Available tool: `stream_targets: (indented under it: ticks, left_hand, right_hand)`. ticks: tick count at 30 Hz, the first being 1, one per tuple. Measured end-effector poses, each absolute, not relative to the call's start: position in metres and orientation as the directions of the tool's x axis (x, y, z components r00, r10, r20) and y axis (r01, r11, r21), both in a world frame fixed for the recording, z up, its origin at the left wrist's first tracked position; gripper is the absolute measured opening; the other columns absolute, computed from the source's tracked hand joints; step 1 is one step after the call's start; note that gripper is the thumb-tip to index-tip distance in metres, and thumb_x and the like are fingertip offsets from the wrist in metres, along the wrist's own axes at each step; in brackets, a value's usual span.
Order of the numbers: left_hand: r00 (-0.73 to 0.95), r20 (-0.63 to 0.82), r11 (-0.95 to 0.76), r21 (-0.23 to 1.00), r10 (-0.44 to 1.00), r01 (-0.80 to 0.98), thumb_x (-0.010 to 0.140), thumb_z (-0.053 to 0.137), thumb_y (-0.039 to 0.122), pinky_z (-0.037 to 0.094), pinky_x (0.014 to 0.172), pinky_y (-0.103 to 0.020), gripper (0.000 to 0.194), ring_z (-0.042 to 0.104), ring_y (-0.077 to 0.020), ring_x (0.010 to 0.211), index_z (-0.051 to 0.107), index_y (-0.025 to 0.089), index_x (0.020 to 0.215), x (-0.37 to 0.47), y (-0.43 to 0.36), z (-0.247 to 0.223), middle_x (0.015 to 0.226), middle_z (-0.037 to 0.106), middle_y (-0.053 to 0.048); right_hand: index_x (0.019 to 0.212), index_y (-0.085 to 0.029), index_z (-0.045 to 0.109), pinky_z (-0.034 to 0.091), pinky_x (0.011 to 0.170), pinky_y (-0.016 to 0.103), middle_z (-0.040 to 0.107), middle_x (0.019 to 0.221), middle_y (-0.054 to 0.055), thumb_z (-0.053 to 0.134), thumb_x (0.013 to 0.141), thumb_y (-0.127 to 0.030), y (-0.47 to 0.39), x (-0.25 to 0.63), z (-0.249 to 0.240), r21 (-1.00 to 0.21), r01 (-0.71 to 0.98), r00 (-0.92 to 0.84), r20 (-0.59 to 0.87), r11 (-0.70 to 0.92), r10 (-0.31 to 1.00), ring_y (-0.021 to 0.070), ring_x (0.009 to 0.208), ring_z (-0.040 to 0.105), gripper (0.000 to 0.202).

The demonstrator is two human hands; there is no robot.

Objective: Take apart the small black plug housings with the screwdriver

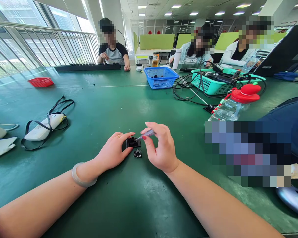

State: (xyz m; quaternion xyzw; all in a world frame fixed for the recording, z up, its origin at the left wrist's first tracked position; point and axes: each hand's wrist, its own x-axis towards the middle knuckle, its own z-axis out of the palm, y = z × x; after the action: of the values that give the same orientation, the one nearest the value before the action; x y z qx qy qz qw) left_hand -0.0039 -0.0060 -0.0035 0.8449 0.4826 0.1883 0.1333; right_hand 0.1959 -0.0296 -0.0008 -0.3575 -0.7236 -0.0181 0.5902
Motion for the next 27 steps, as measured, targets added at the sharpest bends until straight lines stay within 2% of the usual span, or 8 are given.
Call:
stream_targets:
  ticks: [4,6,11,18,23,27]
  left_hand:
    - [0.495,0.205,-0.534,0.412,0.844,0.738,0.087,0.063,0.020,0.048,0.102,-0.047,0.046,0.059,-0.0271,0.115,0.057,0.023,0.132,-0.0053,-0.0037,-0.0076,0.119,0.071,-0.006]
    - [0.520,0.221,-0.562,0.417,0.825,0.714,0.088,0.063,0.021,0.048,0.102,-0.046,0.041,0.059,-0.0263,0.114,0.059,0.023,0.129,-0.0057,-0.0023,-0.0099,0.120,0.071,-0.006]
    - [0.548,0.215,-0.579,0.459,0.808,0.674,0.092,0.061,0.020,0.049,0.102,-0.043,0.033,0.061,-0.0241,0.112,0.060,0.023,0.125,-0.0056,-0.0013,-0.0116,0.118,0.071,-0.006]
    - [0.548,0.225,-0.582,0.473,0.805,0.661,0.088,0.065,0.016,0.049,0.103,-0.046,0.040,0.061,-0.0249,0.114,0.060,0.025,0.126,-0.0055,-0.0024,-0.0094,0.121,0.070,-0.006]
    - [0.548,0.222,-0.580,0.479,0.806,0.659,0.087,0.065,0.015,0.051,0.102,-0.047,0.039,0.062,-0.0248,0.112,0.061,0.023,0.126,-0.0056,-0.0021,-0.0107,0.120,0.070,-0.007]
    - [0.541,0.258,-0.594,0.468,0.800,0.655,0.088,0.063,0.015,0.051,0.102,-0.046,0.042,0.061,-0.0247,0.112,0.057,0.022,0.130,-0.0055,-0.0035,-0.0099,0.120,0.070,-0.007]
  right_hand:
    - [0.130,-0.028,0.047,0.055,0.085,0.043,0.075,0.092,0.001,0.056,0.090,-0.007,-0.0312,0.1904,0.0014,-0.248,0.510,-0.243,0.877,0.824,0.414,0.0186,0.079,0.071,0.046]
    - [0.125,-0.028,0.049,0.053,0.087,0.042,0.076,0.091,0.000,0.056,0.090,-0.006,-0.0297,0.1876,0.0009,-0.212,0.514,-0.302,0.862,0.831,0.406,0.0170,0.076,0.070,0.042]
    - [0.124,-0.030,0.051,0.052,0.091,0.041,0.077,0.091,-0.002,0.057,0.092,-0.009,-0.0295,0.1857,0.0006,-0.249,0.533,-0.318,0.826,0.808,0.465,0.0158,0.078,0.071,0.039]
    - [0.134,-0.031,0.046,0.054,0.082,0.042,0.074,0.091,0.000,0.056,0.091,-0.007,-0.0330,0.1914,0.0069,-0.258,0.574,-0.182,0.885,0.778,0.428,0.0188,0.080,0.071,0.050]
    - [0.131,-0.032,0.048,0.053,0.085,0.039,0.074,0.088,-0.002,0.055,0.091,-0.006,-0.0296,0.1906,0.0062,-0.287,0.622,-0.249,0.809,0.729,0.532,0.0175,0.081,0.070,0.048]
    - [0.130,-0.031,0.049,0.053,0.087,0.039,0.074,0.090,-0.003,0.055,0.092,-0.005,-0.0294,0.1897,0.0062,-0.318,0.610,-0.266,0.780,0.726,0.566,0.0161,0.081,0.070,0.047]
